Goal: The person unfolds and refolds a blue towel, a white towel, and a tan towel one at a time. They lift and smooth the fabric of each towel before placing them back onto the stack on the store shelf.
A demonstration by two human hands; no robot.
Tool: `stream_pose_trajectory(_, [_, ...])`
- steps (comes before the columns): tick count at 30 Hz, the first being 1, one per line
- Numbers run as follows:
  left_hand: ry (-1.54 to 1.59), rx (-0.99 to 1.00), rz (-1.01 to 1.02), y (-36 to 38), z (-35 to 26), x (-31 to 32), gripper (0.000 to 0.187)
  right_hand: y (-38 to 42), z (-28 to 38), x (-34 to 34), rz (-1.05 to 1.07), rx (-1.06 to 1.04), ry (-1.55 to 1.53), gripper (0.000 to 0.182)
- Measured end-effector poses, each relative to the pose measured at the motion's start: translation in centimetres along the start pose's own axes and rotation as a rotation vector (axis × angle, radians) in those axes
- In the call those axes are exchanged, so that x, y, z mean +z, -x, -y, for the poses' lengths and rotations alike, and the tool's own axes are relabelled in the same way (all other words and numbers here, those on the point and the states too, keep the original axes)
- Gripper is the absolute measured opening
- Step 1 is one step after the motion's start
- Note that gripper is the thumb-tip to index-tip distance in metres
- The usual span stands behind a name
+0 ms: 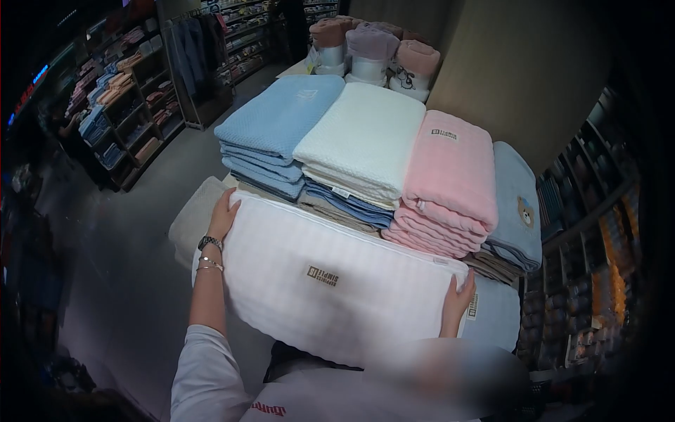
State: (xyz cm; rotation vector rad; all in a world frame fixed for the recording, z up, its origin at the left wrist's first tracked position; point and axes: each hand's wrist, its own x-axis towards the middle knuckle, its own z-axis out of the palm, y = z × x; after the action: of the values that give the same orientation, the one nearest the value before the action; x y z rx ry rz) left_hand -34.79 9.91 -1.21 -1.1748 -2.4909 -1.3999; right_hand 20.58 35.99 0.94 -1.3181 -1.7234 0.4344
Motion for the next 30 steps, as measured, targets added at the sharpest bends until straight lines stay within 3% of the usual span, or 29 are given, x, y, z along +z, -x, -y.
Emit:
stream_pose_trajectory(2, [0.064, -0.081, 0.126, -0.6, -1.0, -1.6, 0.042, -0.3, -0.6, 0.2, 0.026, 0.016, 0.103, 0.055])
stream_pose_trajectory(5, [0.099, -0.152, 0.208, -1.4, -0.7, -2.3, 0.042, -0.9, -2.2, 0.8, -0.075, 0.013, -0.003, 0.056])
stream_pose_trajectory(6, [0.102, -0.166, 0.218, -1.5, -0.4, -2.3, 0.042, -1.4, -2.5, 0.3, 0.029, 0.103, -0.023, 0.056])
stream_pose_trajectory(8, [0.104, -0.078, 0.110, -1.0, -0.8, -2.2, 0.036, -2.2, -1.9, -1.0, 0.233, 0.280, -0.066, 0.054])
stream_pose_trajectory(11, [0.120, 0.075, -0.122, 0.7, -0.5, -1.2, 0.028, -2.5, -0.8, -1.7, 0.270, 0.448, -0.192, 0.048])
stream_pose_trajectory(12, [0.128, 0.129, -0.211, 1.2, -0.2, -0.8, 0.025, -2.5, -0.6, -1.9, 0.251, 0.446, -0.317, 0.045])
stream_pose_trajectory(15, [0.225, -0.075, -0.235, 3.0, -2.6, -2.1, 0.021, -1.5, -0.4, -2.7, 0.203, 0.401, -0.609, 0.037])
stream_pose_trajectory(18, [-0.032, 0.045, -0.413, 4.0, -2.3, -2.7, 0.021, -0.3, 0.0, -3.4, 0.140, 0.282, -0.715, 0.031])
stream_pose_trajectory(20, [0.060, 0.085, -0.438, 3.9, -2.8, -4.0, 0.021, 0.1, 1.6, -4.7, 0.046, 0.197, -0.741, 0.028])
stream_pose_trajectory(23, [0.001, 0.099, -0.405, 2.0, -6.7, -7.8, 0.022, -0.9, 4.9, -8.1, -0.187, 0.140, -0.571, 0.026])
stream_pose_trajectory(26, [-0.166, 0.062, -0.245, -1.5, -9.9, -10.1, 0.027, -2.6, 7.0, -9.1, -0.312, 0.156, -0.178, 0.029])
stream_pose_trajectory(30, [-0.394, 0.048, -0.067, -5.3, -6.9, -6.9, 0.039, -3.8, 4.9, -5.2, -0.227, 0.224, 0.098, 0.050])
